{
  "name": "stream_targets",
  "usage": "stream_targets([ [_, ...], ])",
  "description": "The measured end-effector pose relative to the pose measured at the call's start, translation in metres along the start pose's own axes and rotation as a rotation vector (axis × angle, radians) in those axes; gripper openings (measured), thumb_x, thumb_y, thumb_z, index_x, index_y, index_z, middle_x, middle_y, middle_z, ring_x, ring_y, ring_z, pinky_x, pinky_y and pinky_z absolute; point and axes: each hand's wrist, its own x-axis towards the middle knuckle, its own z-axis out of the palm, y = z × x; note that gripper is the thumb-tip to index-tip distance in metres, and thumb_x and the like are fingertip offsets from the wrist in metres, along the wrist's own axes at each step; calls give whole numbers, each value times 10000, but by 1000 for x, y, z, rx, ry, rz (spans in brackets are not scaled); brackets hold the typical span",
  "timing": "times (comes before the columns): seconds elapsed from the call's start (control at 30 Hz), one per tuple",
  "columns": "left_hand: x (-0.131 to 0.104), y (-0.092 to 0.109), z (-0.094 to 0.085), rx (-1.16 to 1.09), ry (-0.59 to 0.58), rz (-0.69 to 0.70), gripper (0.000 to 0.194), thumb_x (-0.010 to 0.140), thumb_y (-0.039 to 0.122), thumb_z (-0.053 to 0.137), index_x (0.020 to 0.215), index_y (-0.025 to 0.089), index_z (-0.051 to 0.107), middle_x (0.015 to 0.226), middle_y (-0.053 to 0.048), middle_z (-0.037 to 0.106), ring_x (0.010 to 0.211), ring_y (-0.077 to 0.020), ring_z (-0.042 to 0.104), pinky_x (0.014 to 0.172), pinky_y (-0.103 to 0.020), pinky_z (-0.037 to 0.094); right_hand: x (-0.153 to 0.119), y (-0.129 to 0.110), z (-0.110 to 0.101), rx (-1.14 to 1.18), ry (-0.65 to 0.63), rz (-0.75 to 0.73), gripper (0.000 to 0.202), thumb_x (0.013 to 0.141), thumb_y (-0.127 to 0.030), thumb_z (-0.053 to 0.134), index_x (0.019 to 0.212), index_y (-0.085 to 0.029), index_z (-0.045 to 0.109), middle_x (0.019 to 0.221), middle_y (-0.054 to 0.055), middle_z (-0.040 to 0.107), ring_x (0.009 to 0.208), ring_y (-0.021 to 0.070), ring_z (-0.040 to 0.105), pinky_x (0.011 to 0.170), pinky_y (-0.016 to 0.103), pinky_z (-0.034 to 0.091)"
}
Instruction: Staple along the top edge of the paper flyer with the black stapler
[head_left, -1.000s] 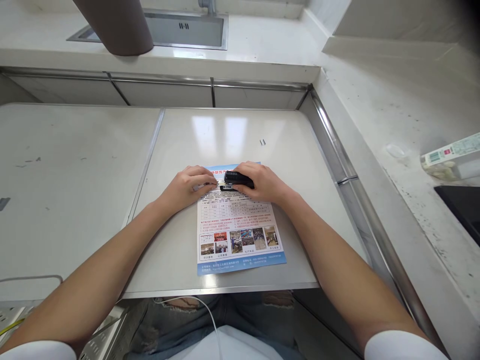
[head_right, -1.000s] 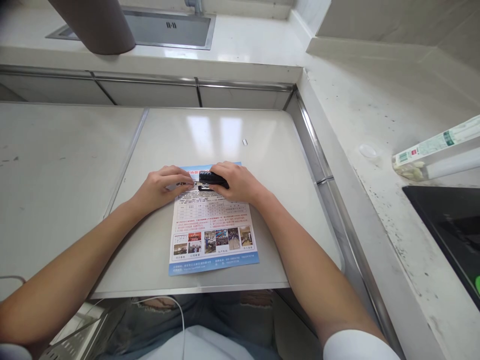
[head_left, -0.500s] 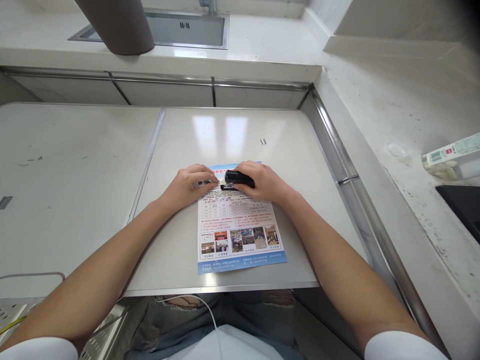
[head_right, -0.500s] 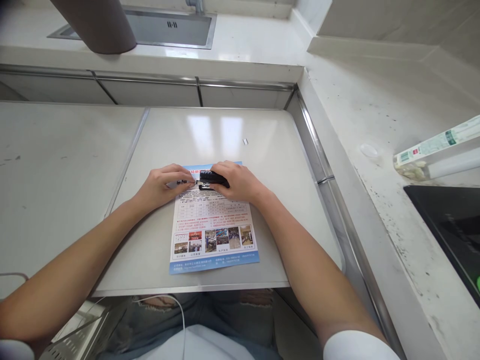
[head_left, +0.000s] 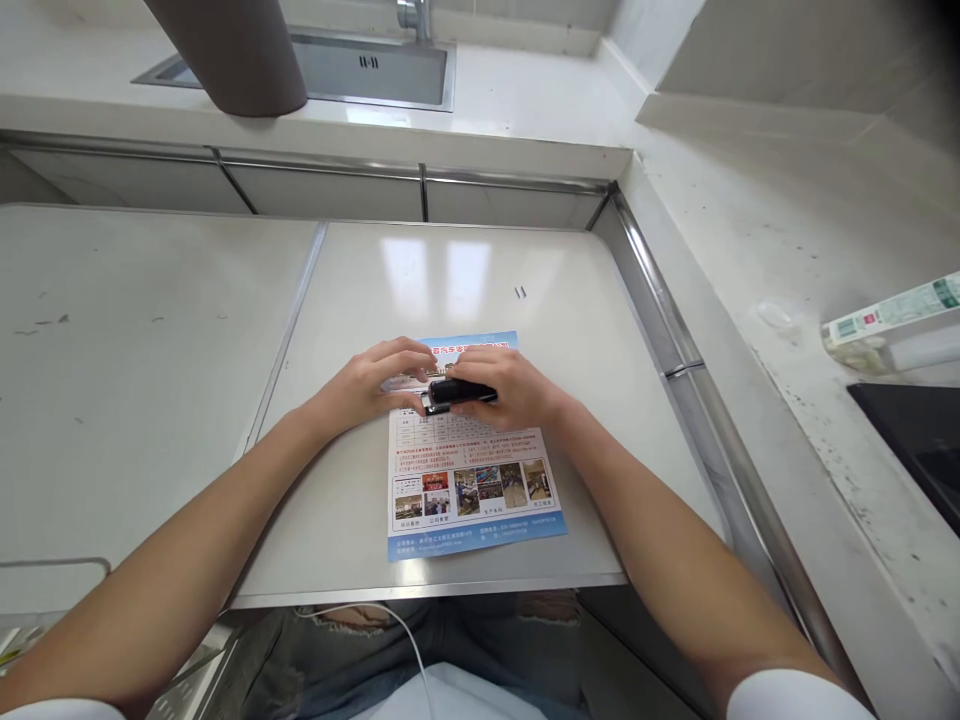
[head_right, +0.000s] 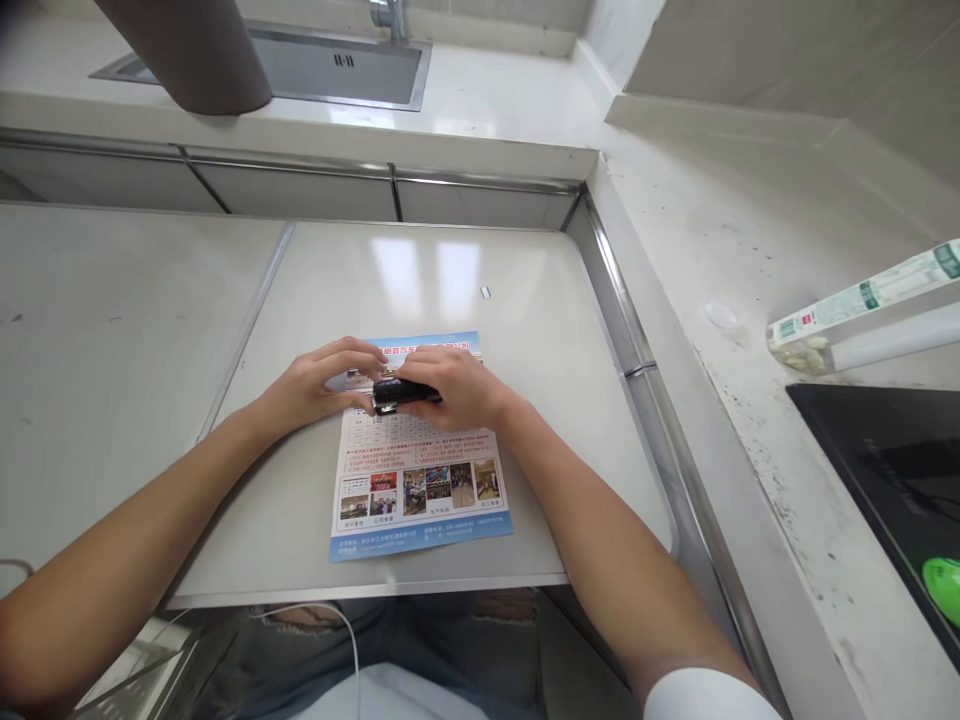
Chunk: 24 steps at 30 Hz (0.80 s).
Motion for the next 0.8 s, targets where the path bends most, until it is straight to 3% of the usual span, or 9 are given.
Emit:
stream_targets([
  [0.17,2,9,1,23,-39,35,137,1009,360,632,1070,244,667,1211,-87,697,1116,-221,674,1024,-398,527,7,-15,15,-6,3,-36,154,977,-339,599,1069,-221,631,1005,63,707,911,207,628,794,344,481],
  [0.3,2,3,1,26,-7,10,197,983,411,668,1083,241,660,1229,-92,670,1140,-234,652,1031,-405,526,7,-13,15,-41,22,14,184,984,-365,609,1095,-222,644,992,64,719,917,215,638,814,355,489],
  [0.43,3,-8,4,112,59,-98,313,988,481,633,1186,240,669,1407,-131,559,1236,-269,605,1074,-450,515,4,-5,3,-214,189,215,256,999,-372,589,1190,-214,651,1111,96,736,1019,256,647,891,399,477],
  [0.57,1,-14,9,298,-62,-159,471,992,489,594,1399,252,609,1559,-168,467,1393,-372,488,1146,-603,412,-4,9,-19,-467,364,482,370,1022,-316,505,1362,-213,606,1211,126,719,1114,313,617,963,470,418],
  [0.67,-1,-13,7,340,-166,-131,467,975,441,590,1416,290,618,1583,-124,487,1443,-397,433,1166,-634,359,-14,24,-35,-606,392,645,411,997,-265,483,1390,-233,599,1204,132,712,1120,343,594,934,488,395],
  [0.8,-3,-11,0,293,-190,-98,462,914,292,577,1371,295,645,1526,-85,559,1392,-356,494,1159,-584,378,-25,41,-45,-638,337,758,424,949,-228,508,1354,-241,629,1173,142,710,1097,359,586,897,487,391],
])
